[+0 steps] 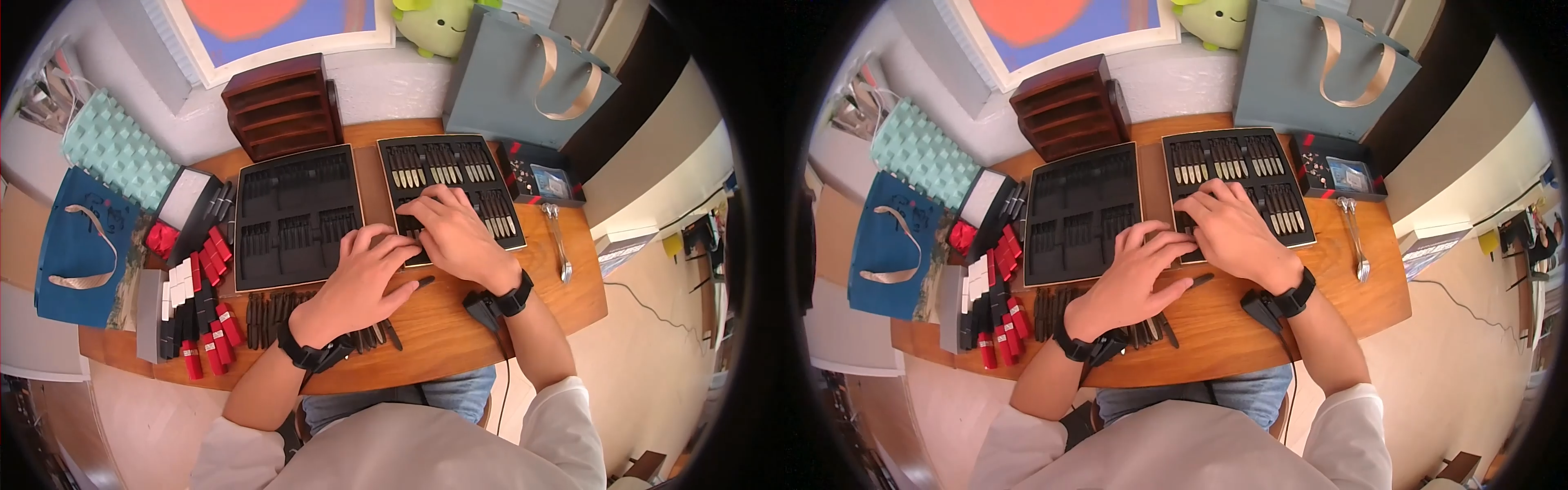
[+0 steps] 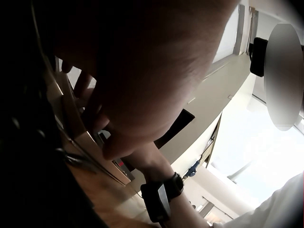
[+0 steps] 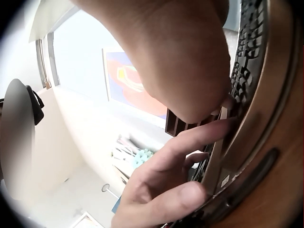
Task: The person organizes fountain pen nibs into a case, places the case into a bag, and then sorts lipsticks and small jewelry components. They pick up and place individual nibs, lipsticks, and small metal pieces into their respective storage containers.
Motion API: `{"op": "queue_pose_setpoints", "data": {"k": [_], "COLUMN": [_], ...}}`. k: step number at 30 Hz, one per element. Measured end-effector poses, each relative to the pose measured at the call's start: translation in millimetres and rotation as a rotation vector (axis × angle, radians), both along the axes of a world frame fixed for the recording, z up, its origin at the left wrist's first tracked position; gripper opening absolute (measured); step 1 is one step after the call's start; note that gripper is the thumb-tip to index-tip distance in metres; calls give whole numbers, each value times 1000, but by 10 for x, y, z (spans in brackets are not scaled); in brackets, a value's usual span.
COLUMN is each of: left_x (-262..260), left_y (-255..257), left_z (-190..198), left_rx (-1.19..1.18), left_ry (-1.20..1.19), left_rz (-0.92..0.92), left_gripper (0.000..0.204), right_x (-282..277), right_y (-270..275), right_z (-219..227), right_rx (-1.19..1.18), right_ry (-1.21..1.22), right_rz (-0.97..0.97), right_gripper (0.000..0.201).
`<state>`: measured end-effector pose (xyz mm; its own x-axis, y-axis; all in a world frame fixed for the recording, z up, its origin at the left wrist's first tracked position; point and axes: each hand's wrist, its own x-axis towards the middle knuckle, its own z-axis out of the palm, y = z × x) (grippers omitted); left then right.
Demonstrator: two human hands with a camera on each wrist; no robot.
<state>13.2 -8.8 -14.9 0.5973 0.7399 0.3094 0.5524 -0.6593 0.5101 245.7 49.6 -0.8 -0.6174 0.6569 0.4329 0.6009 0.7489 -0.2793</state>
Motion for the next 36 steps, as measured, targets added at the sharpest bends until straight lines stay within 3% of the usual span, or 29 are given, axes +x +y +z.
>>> {"op": "queue_pose_setpoints", "data": {"k": [4, 6, 7, 8, 10, 14, 21, 26, 29, 36], "left_x": [-112, -220, -242, -281, -358, -396, -540, -629, -644, -577], "left_y": [80, 154, 189, 199, 197, 207, 254, 240, 176, 112], "left_z": [59, 161, 149, 159, 179, 192, 349, 142, 14, -25], "left_rx": [49, -5, 24, 29, -138, -154, -309, -426, -267, -256], "left_ry": [-131, -351, -422, -420, -516, -565, -501, -725, -700, -735], "left_rz": [71, 140, 185, 190, 309, 352, 145, 132, 179, 193], "left_gripper": [36, 27, 21, 21, 17, 15, 18, 21, 25, 27], "right_x": [50, 111, 127, 126, 116, 42, -218, -451, -499, -378], "right_y": [-93, -200, -232, -287, -323, -358, -141, 6, -20, -103], "right_z": [136, 287, 293, 322, 170, 233, 488, 329, 109, 17], "right_rx": [96, -435, -499, -629, -452, -440, -180, 24, 50, -31], "right_ry": [142, 211, 198, 71, -95, -187, 171, 348, 387, 490], "right_rz": [-13, 106, 212, 184, 204, 202, 244, 141, 102, 35], "right_gripper": [24, 18, 14, 17, 19, 21, 17, 20, 24, 27]}}
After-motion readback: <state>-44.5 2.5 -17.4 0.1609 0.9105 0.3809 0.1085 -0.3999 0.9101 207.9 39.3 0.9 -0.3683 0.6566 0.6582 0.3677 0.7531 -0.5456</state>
